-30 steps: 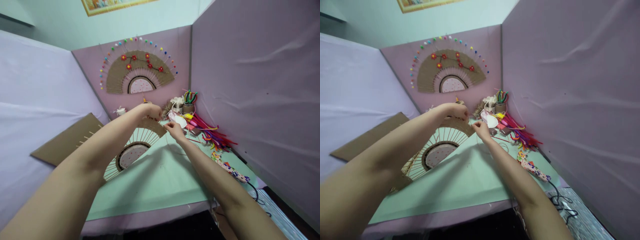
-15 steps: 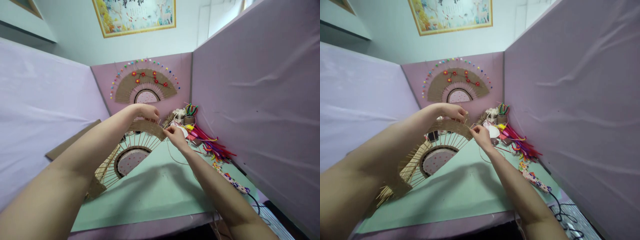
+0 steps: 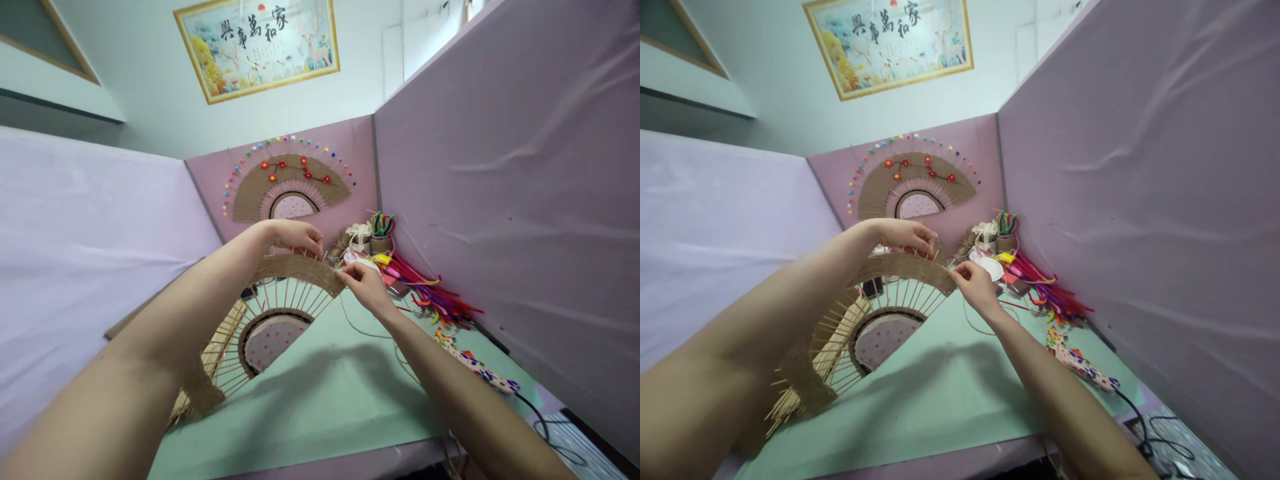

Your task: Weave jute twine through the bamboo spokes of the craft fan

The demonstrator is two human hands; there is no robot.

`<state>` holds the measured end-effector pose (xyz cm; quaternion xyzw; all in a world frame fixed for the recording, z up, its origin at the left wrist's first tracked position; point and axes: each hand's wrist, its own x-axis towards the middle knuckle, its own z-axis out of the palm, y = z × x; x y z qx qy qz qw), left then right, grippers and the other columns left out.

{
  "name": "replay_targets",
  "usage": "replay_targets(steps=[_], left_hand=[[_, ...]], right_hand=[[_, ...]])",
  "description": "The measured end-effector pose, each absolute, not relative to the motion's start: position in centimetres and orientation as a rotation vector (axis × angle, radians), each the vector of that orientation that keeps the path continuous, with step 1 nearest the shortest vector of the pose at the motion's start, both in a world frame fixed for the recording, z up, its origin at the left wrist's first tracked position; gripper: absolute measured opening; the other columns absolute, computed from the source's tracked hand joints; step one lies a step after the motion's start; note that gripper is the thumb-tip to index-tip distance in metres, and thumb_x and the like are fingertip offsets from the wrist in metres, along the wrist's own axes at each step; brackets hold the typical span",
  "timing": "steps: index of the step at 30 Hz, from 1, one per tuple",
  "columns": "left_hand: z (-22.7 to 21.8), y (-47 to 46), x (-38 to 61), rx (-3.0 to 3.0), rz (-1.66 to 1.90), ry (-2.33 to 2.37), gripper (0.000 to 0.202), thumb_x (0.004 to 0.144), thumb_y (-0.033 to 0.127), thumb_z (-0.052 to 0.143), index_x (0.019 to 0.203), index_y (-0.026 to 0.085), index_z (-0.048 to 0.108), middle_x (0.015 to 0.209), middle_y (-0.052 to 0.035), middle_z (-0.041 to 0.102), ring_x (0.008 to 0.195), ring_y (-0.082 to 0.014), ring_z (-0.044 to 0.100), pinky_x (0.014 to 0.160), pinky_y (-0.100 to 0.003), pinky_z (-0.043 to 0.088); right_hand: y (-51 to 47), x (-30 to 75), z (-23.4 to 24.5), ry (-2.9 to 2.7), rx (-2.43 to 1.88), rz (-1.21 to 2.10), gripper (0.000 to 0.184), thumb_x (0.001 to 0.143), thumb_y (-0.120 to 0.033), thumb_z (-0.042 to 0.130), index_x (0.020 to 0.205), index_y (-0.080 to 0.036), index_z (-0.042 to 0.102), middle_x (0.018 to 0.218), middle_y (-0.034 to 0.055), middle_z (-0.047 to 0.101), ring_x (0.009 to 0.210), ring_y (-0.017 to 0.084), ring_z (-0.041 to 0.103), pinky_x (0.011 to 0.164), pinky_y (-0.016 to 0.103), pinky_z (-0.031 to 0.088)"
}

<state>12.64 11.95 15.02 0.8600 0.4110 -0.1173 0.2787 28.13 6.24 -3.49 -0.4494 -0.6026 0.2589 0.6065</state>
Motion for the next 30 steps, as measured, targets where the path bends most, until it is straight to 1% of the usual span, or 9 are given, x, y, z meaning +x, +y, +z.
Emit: replay_targets(steps=[3,6,10,13,15,21,23,27,30], left_hand=[[15.2,11.7,12.7,2.297,-0.289,1.1,0.021,0.072,0.038,0.063,0.079,0.018,0.059,0.086,-0.001,0.068,0.075,-0.0135,0.058,0.065,-0.024,0.042],[15.4,11.3,12.6,2.287,-0.262,1.103,0.024,0.073,0.04,0.064,0.082,0.018,0.06,0.085,-0.0004,0.068,0.072,-0.0126,0.058,0.064,-0.023,0.042],[15.4,11.0,12.4,2.202,-0.207,1.067,0.027,0.074,0.042,0.066,0.084,0.018,0.06,0.098,-0.0019,0.069,0.083,-0.0145,0.061,0.067,-0.023,0.044],[15.1,11.0,12.3,2.126,-0.165,1.004,0.025,0.075,0.04,0.068,0.082,0.018,0.058,0.105,-0.0027,0.07,0.093,-0.0155,0.062,0.072,-0.023,0.047],[15.0,11.1,12.3,2.103,-0.162,0.967,0.024,0.076,0.039,0.067,0.082,0.018,0.057,0.106,-0.0027,0.07,0.093,-0.0145,0.063,0.074,-0.023,0.047],[14.8,11.4,12.6,2.133,-0.213,0.95,0.026,0.078,0.041,0.066,0.081,0.017,0.058,0.1,-0.0035,0.071,0.082,-0.0132,0.064,0.063,-0.021,0.045],[14.8,11.4,12.7,2.124,-0.208,0.953,0.027,0.077,0.042,0.068,0.08,0.017,0.058,0.101,-0.0038,0.071,0.086,-0.0148,0.064,0.062,-0.021,0.044],[14.8,11.4,12.7,2.077,-0.205,0.945,0.029,0.074,0.043,0.07,0.078,0.017,0.057,0.101,-0.0037,0.071,0.098,-0.0186,0.064,0.068,-0.023,0.046],[14.9,11.3,12.6,2.05,-0.204,0.965,0.031,0.073,0.044,0.071,0.078,0.017,0.057,0.101,-0.0038,0.071,0.098,-0.0191,0.064,0.068,-0.024,0.046]], right_hand=[[6.1,28.3,-3.8,-1.347,-0.967,0.609,0.02,0.076,-0.038,0.061,0.075,-0.018,0.06,0.069,0.0014,0.06,0.064,0.016,0.054,0.061,0.028,0.04],[5.8,28.6,-3.9,-1.254,-0.908,0.606,0.022,0.075,-0.037,0.062,0.085,-0.02,0.052,0.072,-0.0004,0.058,0.066,0.016,0.055,0.062,0.028,0.042],[5.9,28.9,-3.7,-1.202,-0.933,0.655,0.027,0.074,-0.037,0.062,0.09,-0.022,0.046,0.067,-0.0028,0.058,0.063,0.016,0.055,0.059,0.027,0.04],[6.1,29.1,-3.4,-1.204,-0.945,0.701,0.028,0.072,-0.037,0.061,0.09,-0.022,0.045,0.062,-0.0046,0.058,0.059,0.015,0.053,0.056,0.025,0.037],[6.3,29.2,-3.2,-1.211,-0.959,0.715,0.028,0.07,-0.036,0.061,0.089,-0.022,0.046,0.059,-0.0057,0.056,0.056,0.014,0.051,0.054,0.024,0.035],[6.3,29.6,-3.2,-1.251,-1.002,0.732,0.029,0.067,-0.036,0.061,0.088,-0.022,0.046,0.059,-0.0059,0.057,0.054,0.013,0.05,0.05,0.023,0.033],[6.2,29.7,-3.1,-1.261,-1.021,0.736,0.029,0.067,-0.036,0.061,0.088,-0.022,0.046,0.059,-0.0059,0.057,0.053,0.013,0.05,0.05,0.023,0.034],[6.0,30.1,-2.8,-1.32,-1.062,0.71,0.028,0.068,-0.034,0.061,0.09,-0.022,0.047,0.058,-0.0063,0.058,0.051,0.012,0.049,0.05,0.023,0.034],[5.6,31.0,-2.2,-1.368,-1.101,0.667,0.027,0.07,-0.032,0.062,0.091,-0.021,0.051,0.06,-0.0052,0.058,0.052,0.012,0.049,0.05,0.023,0.035]])
